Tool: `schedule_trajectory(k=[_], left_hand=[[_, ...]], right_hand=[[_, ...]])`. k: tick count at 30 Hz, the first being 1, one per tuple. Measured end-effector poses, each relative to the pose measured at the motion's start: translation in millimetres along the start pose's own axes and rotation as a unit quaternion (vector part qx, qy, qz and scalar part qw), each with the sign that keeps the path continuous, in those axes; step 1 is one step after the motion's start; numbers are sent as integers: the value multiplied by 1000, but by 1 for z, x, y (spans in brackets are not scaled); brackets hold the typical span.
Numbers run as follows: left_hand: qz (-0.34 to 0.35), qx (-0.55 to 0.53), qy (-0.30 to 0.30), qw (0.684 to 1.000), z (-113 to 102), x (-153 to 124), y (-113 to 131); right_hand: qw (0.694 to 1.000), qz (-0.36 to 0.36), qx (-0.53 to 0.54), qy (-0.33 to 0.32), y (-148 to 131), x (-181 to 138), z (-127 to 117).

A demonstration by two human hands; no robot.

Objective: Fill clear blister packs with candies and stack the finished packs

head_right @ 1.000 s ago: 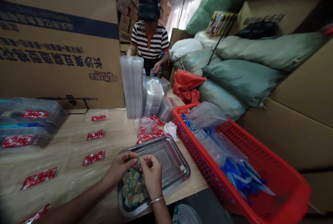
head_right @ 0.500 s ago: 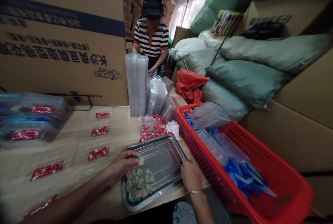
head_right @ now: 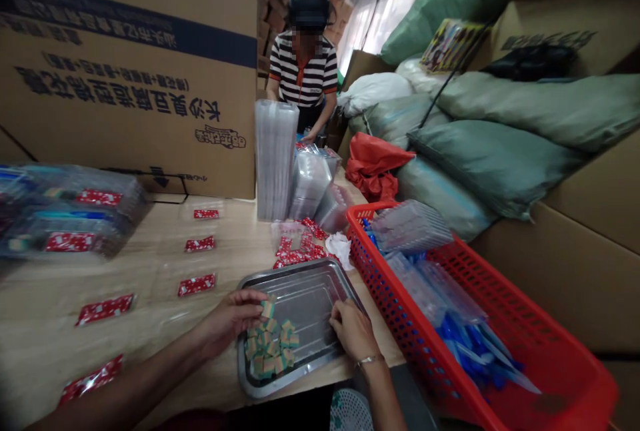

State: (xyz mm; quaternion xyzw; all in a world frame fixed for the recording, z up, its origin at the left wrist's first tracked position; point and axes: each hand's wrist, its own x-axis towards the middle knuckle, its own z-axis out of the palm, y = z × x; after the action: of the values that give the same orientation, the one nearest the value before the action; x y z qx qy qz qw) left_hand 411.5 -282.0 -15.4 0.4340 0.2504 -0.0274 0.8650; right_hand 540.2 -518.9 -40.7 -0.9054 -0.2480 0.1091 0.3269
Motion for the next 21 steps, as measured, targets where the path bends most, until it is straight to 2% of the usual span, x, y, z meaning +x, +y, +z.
schedule_trajectory(k=[2,4,6,8,10,12,17,21], left_hand=[[31,21,14,999,3,-2,-3],[70,49,30,996,6,-4,-6],[114,67,46,990,9,-6,-8],[154,70,60,984,9,-7,-10],[176,70,67,980,7,-8,-11],[175,76,70,979,5,-9,-10],[134,81,64,986,-1,-13,-6],[150,65,76,984,-2,-12,-5]], right_hand=[[990,-11,133,-43,-22,-3,6],[953,-6,291,-81,-52,-8,20],[913,21,404,-55,-81,-13,40],[888,39,458,2,-103,-16,59],[889,34,456,38,-114,-17,73],[905,11,422,49,-116,-16,78],[933,-18,356,43,-111,-14,73],[918,3,395,46,-113,-13,74]])
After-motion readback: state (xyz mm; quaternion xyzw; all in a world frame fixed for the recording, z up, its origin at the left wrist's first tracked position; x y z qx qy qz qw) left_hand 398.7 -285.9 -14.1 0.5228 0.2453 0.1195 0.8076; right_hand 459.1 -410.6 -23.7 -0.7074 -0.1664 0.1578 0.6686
